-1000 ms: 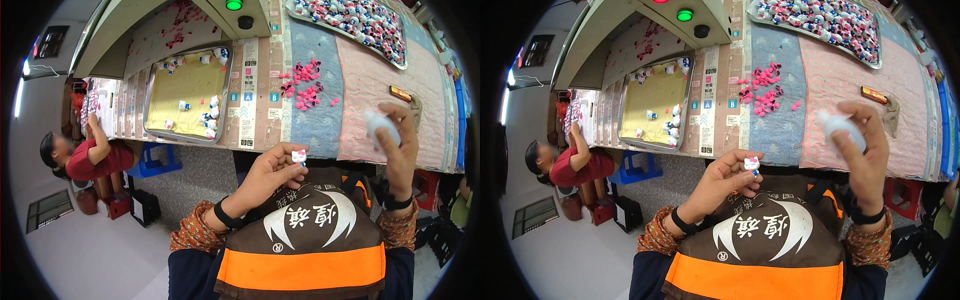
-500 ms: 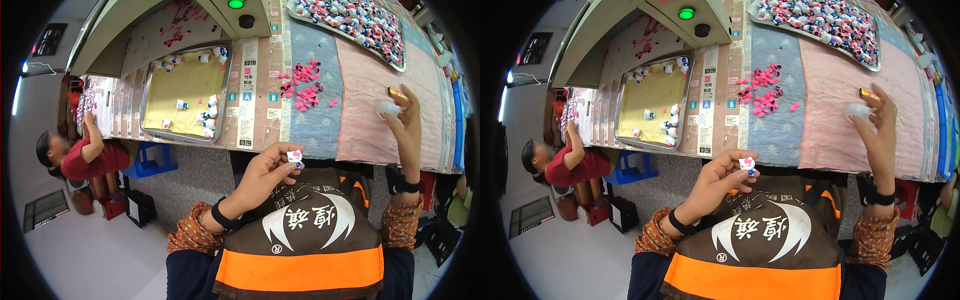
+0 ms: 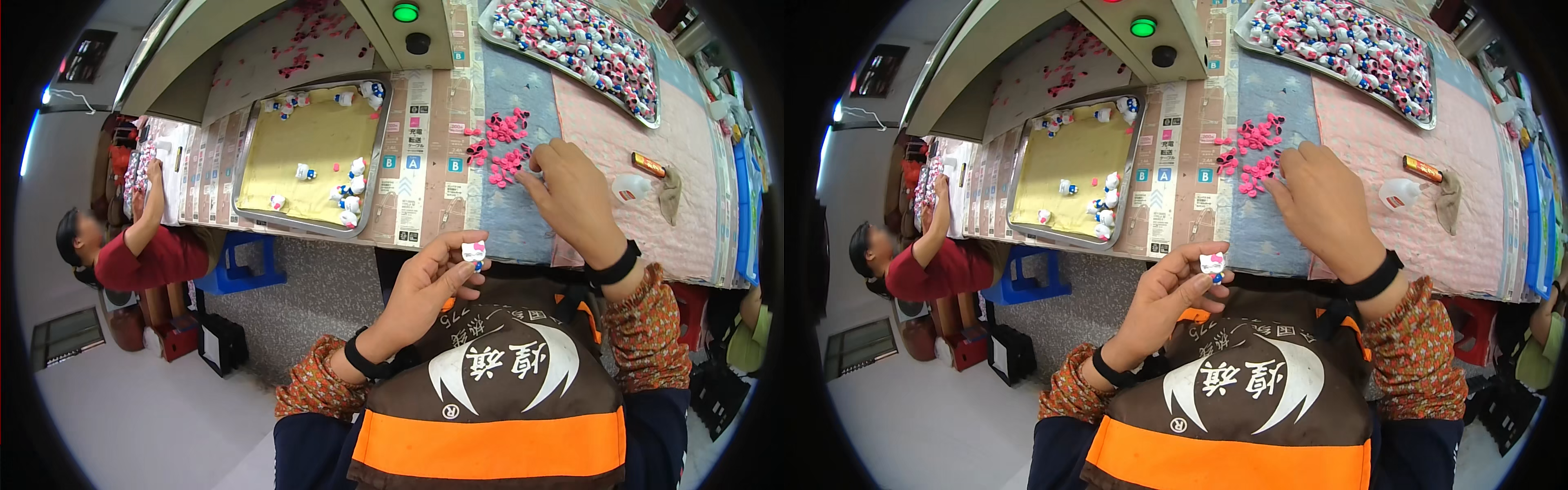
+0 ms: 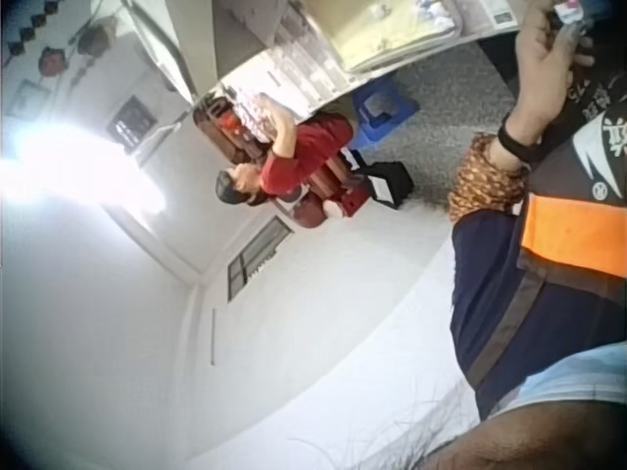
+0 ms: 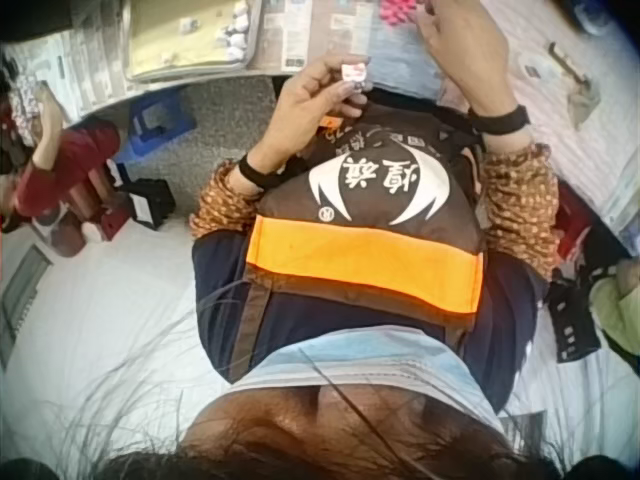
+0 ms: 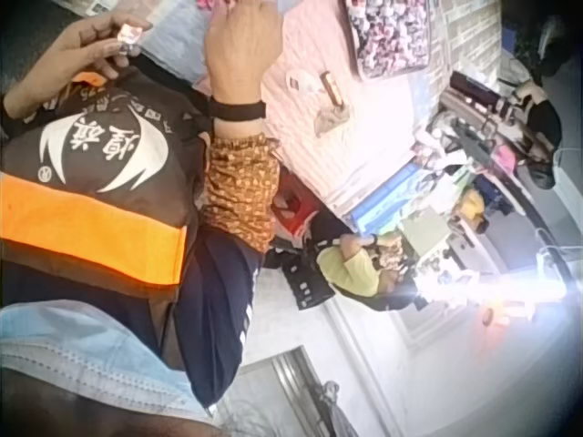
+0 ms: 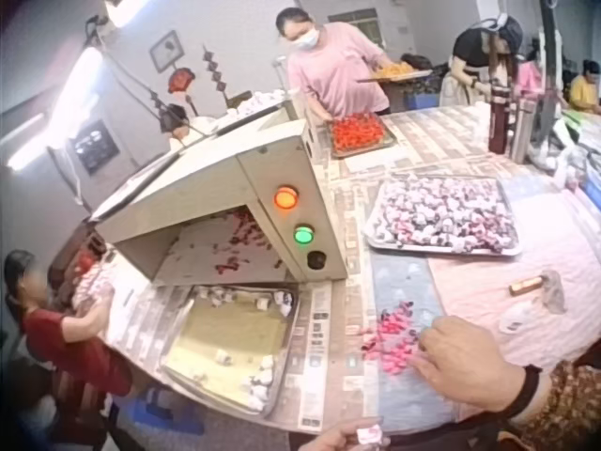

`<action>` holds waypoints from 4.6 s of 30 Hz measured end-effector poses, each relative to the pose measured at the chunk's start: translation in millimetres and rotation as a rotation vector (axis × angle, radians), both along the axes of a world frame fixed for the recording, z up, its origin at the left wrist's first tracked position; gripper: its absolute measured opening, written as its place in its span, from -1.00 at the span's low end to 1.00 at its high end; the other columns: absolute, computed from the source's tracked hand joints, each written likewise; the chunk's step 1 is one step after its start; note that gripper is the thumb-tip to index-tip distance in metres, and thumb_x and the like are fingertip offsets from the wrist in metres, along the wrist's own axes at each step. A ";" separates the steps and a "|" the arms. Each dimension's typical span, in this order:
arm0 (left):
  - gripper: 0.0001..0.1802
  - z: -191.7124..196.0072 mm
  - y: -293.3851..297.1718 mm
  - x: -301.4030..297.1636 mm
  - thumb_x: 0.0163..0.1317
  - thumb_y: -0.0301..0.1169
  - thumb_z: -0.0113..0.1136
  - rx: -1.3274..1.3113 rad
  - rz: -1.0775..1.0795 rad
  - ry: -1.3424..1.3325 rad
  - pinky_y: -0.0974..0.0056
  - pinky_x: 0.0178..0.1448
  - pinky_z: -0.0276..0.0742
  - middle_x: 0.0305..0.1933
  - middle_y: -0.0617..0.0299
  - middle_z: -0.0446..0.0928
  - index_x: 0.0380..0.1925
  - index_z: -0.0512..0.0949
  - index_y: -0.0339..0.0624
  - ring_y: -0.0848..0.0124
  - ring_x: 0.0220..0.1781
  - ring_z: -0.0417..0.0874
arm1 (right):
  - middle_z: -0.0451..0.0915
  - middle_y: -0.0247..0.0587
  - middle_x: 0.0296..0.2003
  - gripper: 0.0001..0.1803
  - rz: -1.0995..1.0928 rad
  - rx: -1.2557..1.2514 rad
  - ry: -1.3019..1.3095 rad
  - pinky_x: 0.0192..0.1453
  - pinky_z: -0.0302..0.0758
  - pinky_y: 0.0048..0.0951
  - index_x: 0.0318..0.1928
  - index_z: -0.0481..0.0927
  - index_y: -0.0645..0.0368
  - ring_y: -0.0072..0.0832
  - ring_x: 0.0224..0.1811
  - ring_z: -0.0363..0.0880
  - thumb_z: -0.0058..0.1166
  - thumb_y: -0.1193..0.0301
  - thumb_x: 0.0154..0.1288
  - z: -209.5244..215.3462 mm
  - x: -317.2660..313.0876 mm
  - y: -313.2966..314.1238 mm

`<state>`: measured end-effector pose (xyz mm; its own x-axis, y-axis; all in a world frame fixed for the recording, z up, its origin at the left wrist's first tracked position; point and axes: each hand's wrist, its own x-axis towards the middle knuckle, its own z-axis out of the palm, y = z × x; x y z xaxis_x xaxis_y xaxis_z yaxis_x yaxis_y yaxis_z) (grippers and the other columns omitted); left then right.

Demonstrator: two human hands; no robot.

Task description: Assembling small plastic components using glue and a heat press machine.

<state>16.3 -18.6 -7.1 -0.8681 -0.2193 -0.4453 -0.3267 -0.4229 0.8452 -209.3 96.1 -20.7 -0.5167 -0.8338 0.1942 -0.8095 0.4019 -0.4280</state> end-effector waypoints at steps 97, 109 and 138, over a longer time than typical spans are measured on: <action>-0.72 -10.8 22.9 -2.3 0.41 -0.62 0.05 0.113 0.139 0.127 0.40 0.06 0.69 -0.03 0.14 0.57 0.10 0.46 -0.37 0.51 -0.07 0.66 | 0.45 -0.19 -0.50 -0.80 0.097 -0.277 -0.938 -0.42 0.43 -0.40 -0.40 0.37 0.22 -0.41 -0.50 0.51 0.18 0.62 0.11 22.6 83.1 40.3; -0.71 -15.9 24.6 -0.8 0.36 -0.66 0.07 0.037 0.132 0.162 0.44 0.06 0.62 0.00 0.17 0.57 0.07 0.47 -0.37 0.58 -0.01 0.62 | 0.47 -0.27 -0.57 -0.75 0.044 -0.221 -0.947 -0.53 0.38 -0.46 -0.41 0.36 0.21 -0.54 -0.59 0.47 0.24 0.59 0.09 28.0 87.0 38.8; -0.76 -9.0 23.1 5.0 0.43 -0.41 0.16 0.319 0.050 0.235 0.42 -0.19 0.70 -0.10 0.23 0.50 -0.02 0.34 -0.18 0.55 -0.24 0.62 | 0.53 -0.33 -0.42 -0.78 0.078 -0.152 -1.387 -0.49 0.44 -0.68 -0.29 0.41 0.20 -0.73 -0.53 0.47 0.21 0.53 0.12 34.2 78.1 39.6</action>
<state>21.3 4.4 -16.1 -0.9461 -0.1468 -0.2885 -0.1124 -0.6867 0.7182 -131.2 135.7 13.5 -0.3141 -0.8860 -0.3410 0.2869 0.2538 -0.9237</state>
